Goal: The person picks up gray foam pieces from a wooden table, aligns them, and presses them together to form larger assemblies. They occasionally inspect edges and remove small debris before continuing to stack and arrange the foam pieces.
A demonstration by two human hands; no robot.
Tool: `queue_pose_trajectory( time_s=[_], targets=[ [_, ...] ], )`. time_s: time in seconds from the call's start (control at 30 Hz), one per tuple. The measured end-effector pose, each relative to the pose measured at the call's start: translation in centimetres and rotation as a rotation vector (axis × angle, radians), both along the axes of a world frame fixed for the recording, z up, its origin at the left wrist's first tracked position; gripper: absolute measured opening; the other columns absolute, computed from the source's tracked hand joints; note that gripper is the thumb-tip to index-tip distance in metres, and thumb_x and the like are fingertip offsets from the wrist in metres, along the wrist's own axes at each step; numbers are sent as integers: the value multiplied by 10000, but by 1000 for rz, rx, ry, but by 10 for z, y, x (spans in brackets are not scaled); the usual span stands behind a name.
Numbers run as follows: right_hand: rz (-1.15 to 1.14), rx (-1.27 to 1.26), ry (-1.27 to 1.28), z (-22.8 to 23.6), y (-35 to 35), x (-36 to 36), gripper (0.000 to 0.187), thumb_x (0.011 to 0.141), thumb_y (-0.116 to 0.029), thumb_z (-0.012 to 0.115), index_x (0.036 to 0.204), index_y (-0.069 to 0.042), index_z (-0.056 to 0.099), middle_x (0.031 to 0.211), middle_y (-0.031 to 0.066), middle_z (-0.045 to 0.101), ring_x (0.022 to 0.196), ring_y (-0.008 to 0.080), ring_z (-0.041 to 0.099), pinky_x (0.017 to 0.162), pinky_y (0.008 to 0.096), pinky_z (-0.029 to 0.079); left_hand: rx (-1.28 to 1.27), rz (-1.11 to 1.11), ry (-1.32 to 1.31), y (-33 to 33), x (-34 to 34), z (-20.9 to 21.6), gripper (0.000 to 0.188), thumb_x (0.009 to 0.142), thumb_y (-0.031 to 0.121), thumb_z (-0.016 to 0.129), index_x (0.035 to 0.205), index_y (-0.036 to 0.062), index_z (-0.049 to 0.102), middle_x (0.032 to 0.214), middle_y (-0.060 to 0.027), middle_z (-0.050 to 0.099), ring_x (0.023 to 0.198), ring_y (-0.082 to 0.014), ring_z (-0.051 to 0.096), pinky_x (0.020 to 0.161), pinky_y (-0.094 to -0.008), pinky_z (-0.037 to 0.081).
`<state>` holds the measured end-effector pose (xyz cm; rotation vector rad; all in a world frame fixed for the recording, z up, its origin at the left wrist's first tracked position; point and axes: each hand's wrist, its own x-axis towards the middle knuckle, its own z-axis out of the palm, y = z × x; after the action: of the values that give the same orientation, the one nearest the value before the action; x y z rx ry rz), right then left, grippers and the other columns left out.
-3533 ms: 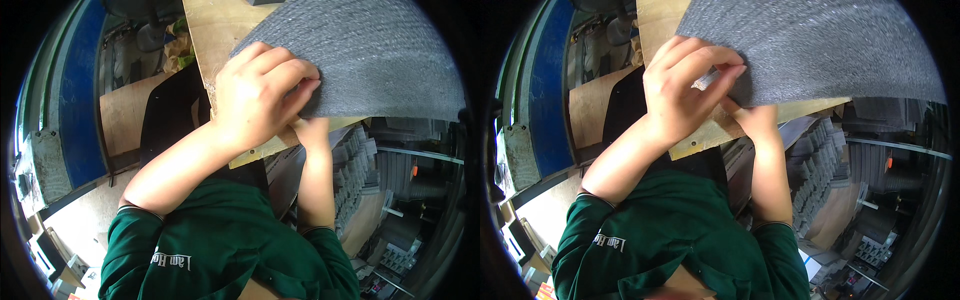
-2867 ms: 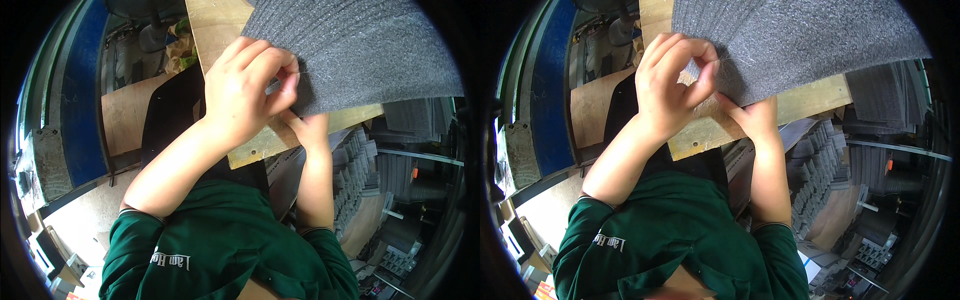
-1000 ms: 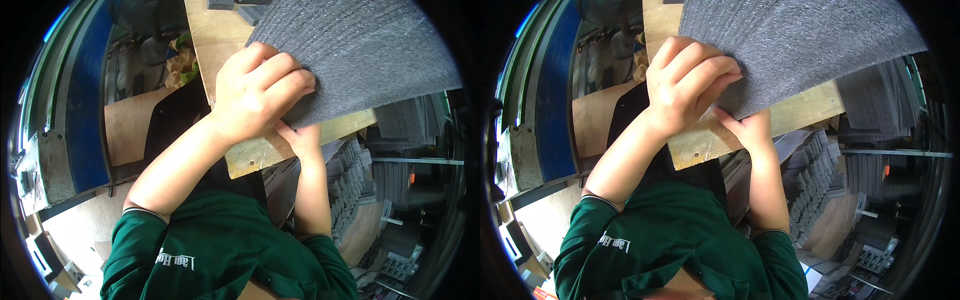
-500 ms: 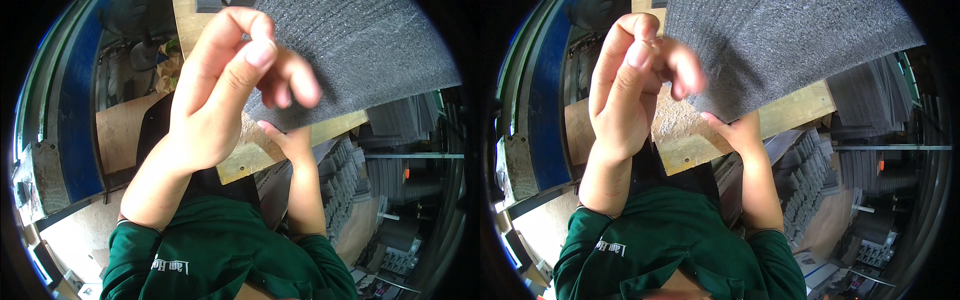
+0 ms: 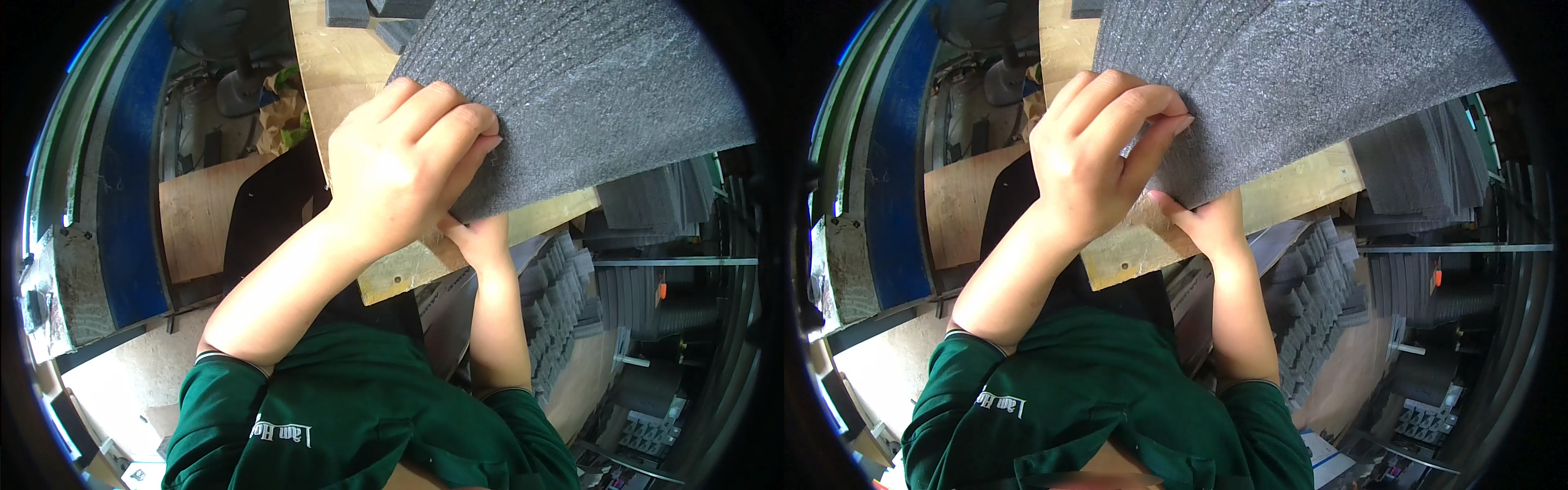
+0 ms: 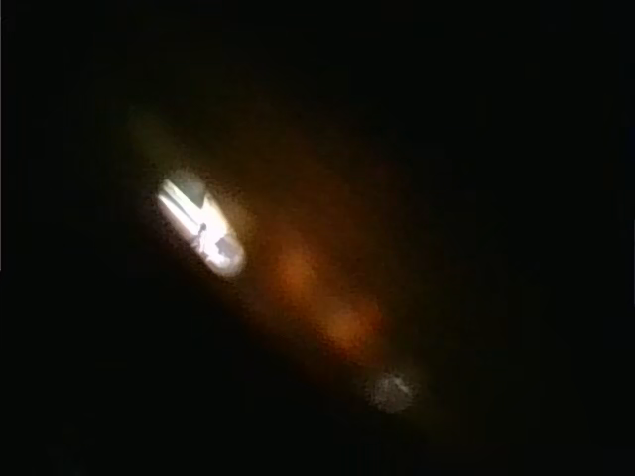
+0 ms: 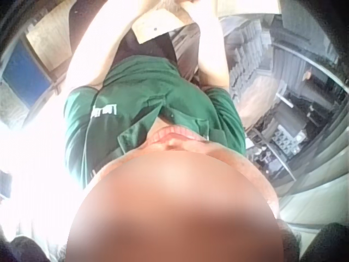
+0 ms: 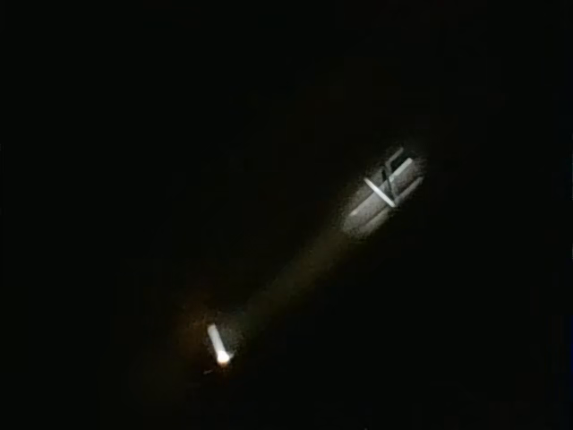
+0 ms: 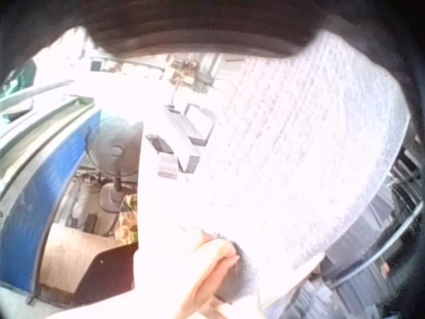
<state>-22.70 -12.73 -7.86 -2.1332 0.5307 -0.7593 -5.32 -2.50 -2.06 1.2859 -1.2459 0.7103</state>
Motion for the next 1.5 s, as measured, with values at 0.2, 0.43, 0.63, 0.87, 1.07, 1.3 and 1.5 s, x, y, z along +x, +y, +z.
queue_pose_trajectory(
  time_s=[0.2,0.43,0.63,0.87,1.07,1.3,1.5],
  targets=[
    [-1,-31,46,-5,-5,-5,732,824,-233,920,1398,33,553,1335,171,659,1269,292,624,1052,421,495,16,-113,130,5,1,4,161,877,-18,746,990,25,641,880,-82,658,740,-244,635,660,-334,517],
    [44,36,10,-5,-4,-2,711,817,-165,908,1411,6,557,1349,150,650,1275,274,618,1063,409,492,-2,-145,85,15,8,1,258,800,164,857,974,118,672,874,-16,649,766,-233,626,691,-352,520],
    [67,100,-129,-2,2,3,694,809,-72,877,1411,22,545,1347,147,640,1278,269,612,1070,412,493,-36,-71,54,1,1,-4,275,739,153,869,954,140,698,849,8,649,768,-218,620,677,-333,527],
    [11,-57,62,-4,-3,-3,723,815,-207,907,1397,33,553,1333,184,656,1259,305,630,1059,427,496,126,-32,82,6,0,7,223,724,15,787,895,78,658,818,-32,668,759,-231,633,689,-354,523],
    [50,-69,37,-5,-6,-2,684,811,-238,913,1358,20,593,1308,176,681,1224,322,655,1030,439,511,103,-206,148,19,10,13,188,773,16,745,908,39,616,876,-75,655,817,-279,634,763,-381,519],
    [35,-30,-34,-3,-1,1,655,812,-174,899,1359,16,593,1289,168,687,1207,310,666,1013,431,526,50,-134,97,18,2,4,261,755,116,859,972,145,717,804,6,630,749,-210,615,673,-333,519],
    [40,-46,-8,-2,0,0,598,810,-138,890,1322,16,622,1229,160,709,1162,295,684,989,414,532,-30,-15,-4,4,2,-2,258,720,125,853,939,154,718,785,20,618,713,-203,594,627,-320,506]
  ],
)
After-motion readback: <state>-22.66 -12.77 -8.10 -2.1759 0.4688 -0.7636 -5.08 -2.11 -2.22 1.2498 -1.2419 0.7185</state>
